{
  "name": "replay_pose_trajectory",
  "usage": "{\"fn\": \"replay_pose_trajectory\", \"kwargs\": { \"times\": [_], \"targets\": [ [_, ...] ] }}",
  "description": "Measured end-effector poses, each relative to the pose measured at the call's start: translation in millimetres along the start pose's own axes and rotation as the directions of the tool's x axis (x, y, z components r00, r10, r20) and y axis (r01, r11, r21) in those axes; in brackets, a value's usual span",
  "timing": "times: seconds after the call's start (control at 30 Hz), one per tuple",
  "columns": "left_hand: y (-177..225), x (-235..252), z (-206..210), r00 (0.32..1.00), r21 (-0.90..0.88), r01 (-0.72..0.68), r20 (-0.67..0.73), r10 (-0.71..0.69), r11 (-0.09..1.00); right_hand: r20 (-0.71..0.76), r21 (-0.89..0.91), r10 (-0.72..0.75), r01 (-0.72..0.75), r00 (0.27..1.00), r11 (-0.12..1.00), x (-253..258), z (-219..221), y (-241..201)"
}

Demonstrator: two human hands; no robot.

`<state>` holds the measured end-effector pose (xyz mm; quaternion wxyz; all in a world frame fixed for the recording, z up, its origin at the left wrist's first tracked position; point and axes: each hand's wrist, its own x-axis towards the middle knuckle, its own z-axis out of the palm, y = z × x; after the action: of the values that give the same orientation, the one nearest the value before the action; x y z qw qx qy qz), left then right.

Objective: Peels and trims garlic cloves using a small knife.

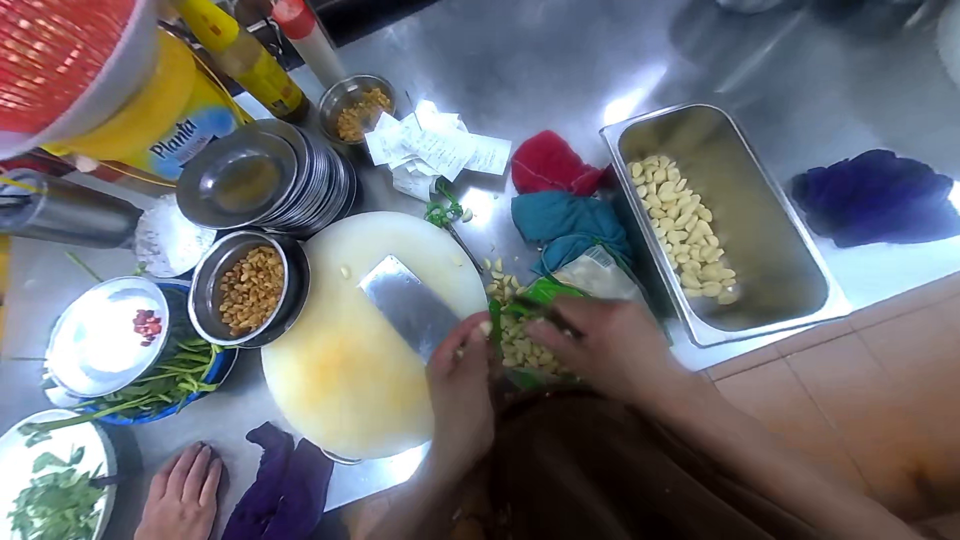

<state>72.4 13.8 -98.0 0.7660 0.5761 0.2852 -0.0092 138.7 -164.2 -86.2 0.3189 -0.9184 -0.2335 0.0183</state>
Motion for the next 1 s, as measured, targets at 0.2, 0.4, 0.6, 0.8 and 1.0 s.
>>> {"fn": "replay_pose_trajectory", "kwargs": {
  "times": [0.2,0.4,0.6,0.8,1.0],
  "targets": [
    [-3,4,-6,0.943,-0.283,0.329,0.046,-0.330,0.901,0.315,-0.333,0.229,-0.119,0.921,0.935,68,4,0],
    [-7,3,-2,0.911,-0.420,0.395,0.067,-0.406,0.817,0.323,-0.176,0.295,-0.249,0.899,0.952,63,28,-1],
    [-10,2,4,0.894,-0.263,0.441,0.218,-0.392,0.858,0.123,0.262,0.054,-0.085,0.991,0.961,-11,-13,5],
    [-8,-5,30,0.666,0.115,0.396,0.647,-0.372,0.911,-0.125,0.367,0.050,-0.001,0.991,0.930,-62,-18,14],
    [-2,-4,66,0.563,0.138,0.415,0.737,-0.373,0.899,-0.116,0.602,0.351,-0.215,0.929,0.769,-74,-23,42]
  ]
}}
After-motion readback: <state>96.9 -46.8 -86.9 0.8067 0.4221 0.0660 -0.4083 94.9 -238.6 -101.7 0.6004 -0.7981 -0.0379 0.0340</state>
